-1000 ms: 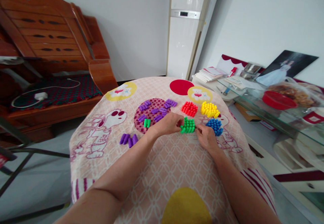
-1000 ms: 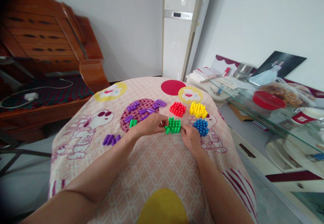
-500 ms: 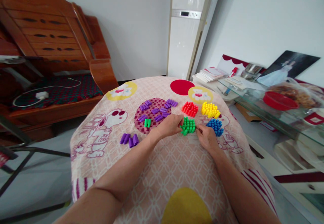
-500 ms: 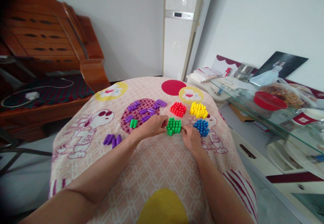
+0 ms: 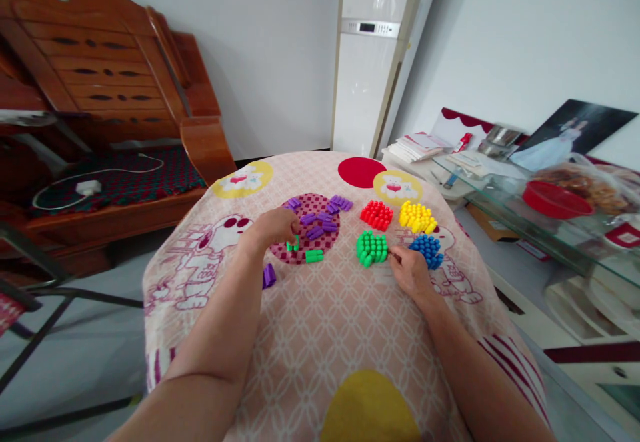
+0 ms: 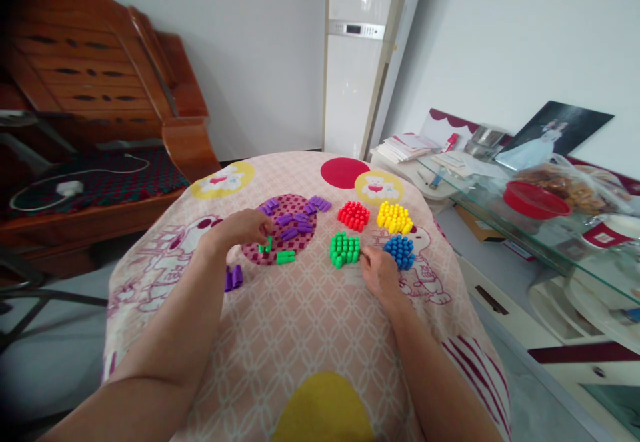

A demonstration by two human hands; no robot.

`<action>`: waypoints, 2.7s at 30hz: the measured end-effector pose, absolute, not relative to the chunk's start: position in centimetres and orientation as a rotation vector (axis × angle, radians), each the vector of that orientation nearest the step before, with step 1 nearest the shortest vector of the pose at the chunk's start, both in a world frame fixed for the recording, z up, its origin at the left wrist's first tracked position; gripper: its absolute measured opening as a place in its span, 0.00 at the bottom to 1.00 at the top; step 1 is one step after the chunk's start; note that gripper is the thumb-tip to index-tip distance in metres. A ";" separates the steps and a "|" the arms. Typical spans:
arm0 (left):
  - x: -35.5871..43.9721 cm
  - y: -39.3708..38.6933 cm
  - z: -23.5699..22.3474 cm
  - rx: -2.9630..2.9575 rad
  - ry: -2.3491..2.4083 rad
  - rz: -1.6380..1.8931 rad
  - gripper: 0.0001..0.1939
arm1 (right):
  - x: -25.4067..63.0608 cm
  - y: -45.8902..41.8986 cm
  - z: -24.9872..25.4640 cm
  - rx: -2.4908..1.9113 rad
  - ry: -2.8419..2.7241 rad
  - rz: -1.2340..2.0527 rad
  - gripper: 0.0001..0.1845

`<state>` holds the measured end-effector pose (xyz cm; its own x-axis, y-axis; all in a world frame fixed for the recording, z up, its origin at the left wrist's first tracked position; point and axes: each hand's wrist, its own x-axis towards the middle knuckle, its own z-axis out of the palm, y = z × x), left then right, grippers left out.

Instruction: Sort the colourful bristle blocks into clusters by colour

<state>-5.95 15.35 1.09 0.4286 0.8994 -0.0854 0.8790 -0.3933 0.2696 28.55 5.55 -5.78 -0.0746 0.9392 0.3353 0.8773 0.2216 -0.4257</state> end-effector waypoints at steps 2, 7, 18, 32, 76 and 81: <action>-5.9 15.5 0.9 2.409 1.575 -0.023 0.08 | 28.6 5.5 -5.8 -1.664 -1.965 0.154 0.12; -5.4 15.4 1.3 2.446 1.540 -0.065 0.09 | 28.6 5.5 -5.7 -1.663 -1.970 0.147 0.12; 0.9 13.7 1.5 2.406 1.217 0.567 0.12 | 28.5 5.5 -5.7 -1.661 -1.960 0.152 0.12; 3.7 12.8 -1.4 2.349 1.104 0.372 0.24 | 28.5 5.4 -5.4 -1.667 -1.983 0.143 0.12; 0.2 12.6 1.9 2.515 1.357 -0.275 0.14 | 28.5 5.5 -5.5 -1.672 -1.966 0.162 0.12; 0.8 12.6 1.3 2.511 1.279 -0.128 0.12 | 28.5 5.4 -5.3 -1.677 -1.963 0.175 0.12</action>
